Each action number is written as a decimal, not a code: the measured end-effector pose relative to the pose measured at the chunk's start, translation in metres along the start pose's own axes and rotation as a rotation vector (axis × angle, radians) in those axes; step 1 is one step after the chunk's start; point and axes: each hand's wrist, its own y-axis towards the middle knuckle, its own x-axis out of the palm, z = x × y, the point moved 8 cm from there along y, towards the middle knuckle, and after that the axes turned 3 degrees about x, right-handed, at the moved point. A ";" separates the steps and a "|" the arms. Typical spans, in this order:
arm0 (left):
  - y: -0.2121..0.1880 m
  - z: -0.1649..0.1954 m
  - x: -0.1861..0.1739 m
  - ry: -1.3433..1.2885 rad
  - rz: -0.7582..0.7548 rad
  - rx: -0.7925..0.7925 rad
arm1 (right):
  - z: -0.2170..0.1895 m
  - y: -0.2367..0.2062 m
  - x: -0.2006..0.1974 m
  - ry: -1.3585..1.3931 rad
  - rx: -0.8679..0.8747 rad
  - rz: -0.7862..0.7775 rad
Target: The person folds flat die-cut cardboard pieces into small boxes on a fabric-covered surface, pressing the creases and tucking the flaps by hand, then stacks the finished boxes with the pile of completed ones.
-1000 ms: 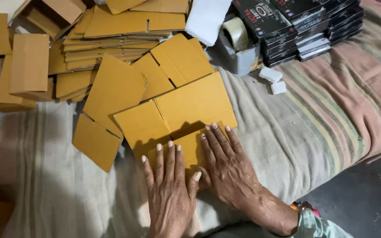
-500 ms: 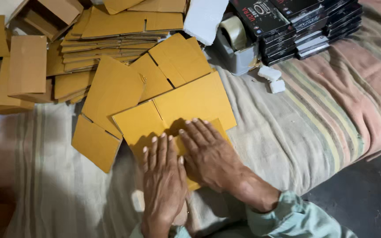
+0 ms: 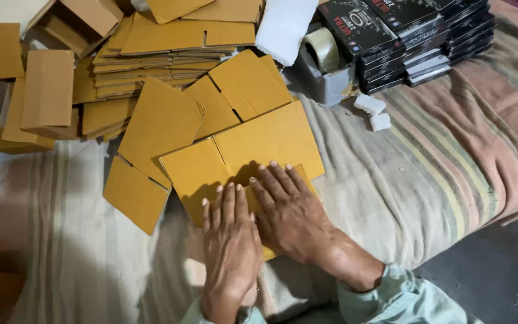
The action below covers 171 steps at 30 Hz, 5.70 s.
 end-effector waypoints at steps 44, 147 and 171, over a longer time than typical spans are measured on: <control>-0.013 -0.054 -0.015 -0.358 0.052 -0.378 | 0.046 -0.004 -0.040 0.240 0.217 0.235; -0.069 -0.038 0.034 -1.186 0.086 -0.114 | 0.084 -0.076 -0.013 1.119 0.171 0.480; -0.072 -0.046 0.020 -0.629 0.377 -0.313 | 0.034 -0.048 0.011 0.005 -0.015 0.184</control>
